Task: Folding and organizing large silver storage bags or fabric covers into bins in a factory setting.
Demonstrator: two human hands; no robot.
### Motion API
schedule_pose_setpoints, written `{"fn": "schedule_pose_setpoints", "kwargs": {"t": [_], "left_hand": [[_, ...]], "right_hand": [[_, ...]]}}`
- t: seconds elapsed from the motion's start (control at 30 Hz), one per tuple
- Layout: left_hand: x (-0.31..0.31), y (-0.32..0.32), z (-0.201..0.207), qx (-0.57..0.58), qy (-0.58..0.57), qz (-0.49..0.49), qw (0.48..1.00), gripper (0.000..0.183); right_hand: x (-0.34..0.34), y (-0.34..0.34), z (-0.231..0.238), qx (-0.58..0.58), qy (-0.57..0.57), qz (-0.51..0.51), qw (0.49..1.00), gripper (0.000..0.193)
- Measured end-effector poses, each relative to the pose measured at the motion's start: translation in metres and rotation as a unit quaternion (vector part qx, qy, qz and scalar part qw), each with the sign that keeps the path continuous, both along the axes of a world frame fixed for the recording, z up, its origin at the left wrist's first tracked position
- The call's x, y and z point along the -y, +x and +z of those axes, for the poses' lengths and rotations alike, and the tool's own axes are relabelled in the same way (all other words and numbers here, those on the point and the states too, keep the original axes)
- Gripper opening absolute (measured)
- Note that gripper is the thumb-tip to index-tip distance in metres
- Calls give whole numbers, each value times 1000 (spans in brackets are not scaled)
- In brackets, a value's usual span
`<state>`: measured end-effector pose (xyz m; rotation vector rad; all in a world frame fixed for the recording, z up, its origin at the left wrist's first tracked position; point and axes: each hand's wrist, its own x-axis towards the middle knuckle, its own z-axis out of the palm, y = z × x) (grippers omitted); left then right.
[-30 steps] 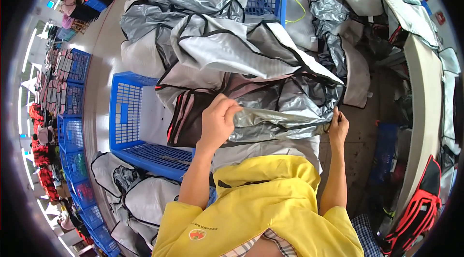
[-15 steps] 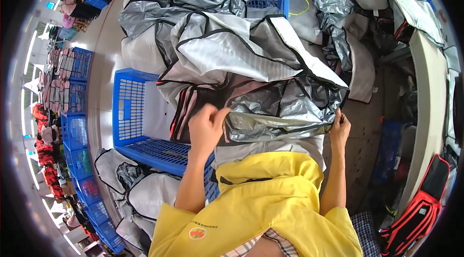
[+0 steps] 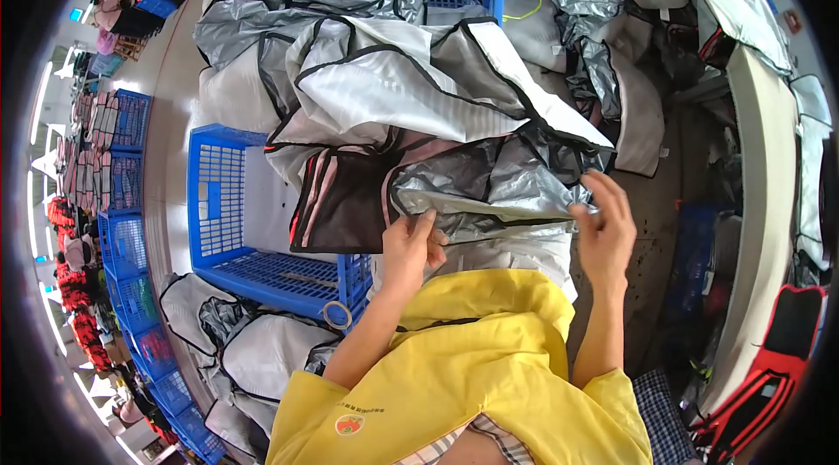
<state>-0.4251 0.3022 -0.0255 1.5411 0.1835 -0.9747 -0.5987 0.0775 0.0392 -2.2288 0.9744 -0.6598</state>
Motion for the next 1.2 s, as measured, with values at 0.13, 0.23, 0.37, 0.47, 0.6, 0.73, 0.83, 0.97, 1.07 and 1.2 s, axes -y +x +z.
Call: {"fn": "schedule_pose_setpoints", "kwargs": {"t": [0.13, 0.23, 0.37, 0.47, 0.6, 0.73, 0.83, 0.97, 1.07, 1.2], "left_hand": [[5, -3, -1, -44, -36, 72, 996, 28], [-7, -5, -20, -33, -68, 60, 995, 27], [-6, -16, -15, -18, -22, 73, 997, 23], [-4, -12, -11, -82, -40, 121, 988, 20], [5, -6, -20, -184, -99, 185, 960, 19], [3, -15, -23, -191, -152, 226, 943, 17], [-17, -21, -19, -117, -116, 163, 973, 20], [-58, -28, 1, -62, -48, 64, 995, 25], [-71, -23, 20, -50, -22, -3, 999, 25], [-76, -9, 27, -12, -31, -22, 999, 26]], "right_hand": [[-25, 42, -12, -61, -112, 168, 978, 47], [-17, 56, -39, -47, -91, 153, 983, 29], [-14, 62, -41, -42, -59, 156, 985, 17], [-17, 60, -37, -62, -26, 174, 982, 19], [-20, 59, -33, -53, -10, 173, 983, 22], [-18, 59, -30, -64, 16, 163, 984, 21], [-12, 61, -37, -51, 1, 153, 987, 21], [-6, 75, -63, -74, 2, 147, 986, 25], [-8, 82, -87, -117, 29, 176, 977, 27], [-16, 85, -101, -135, 45, 171, 975, 32]]}}
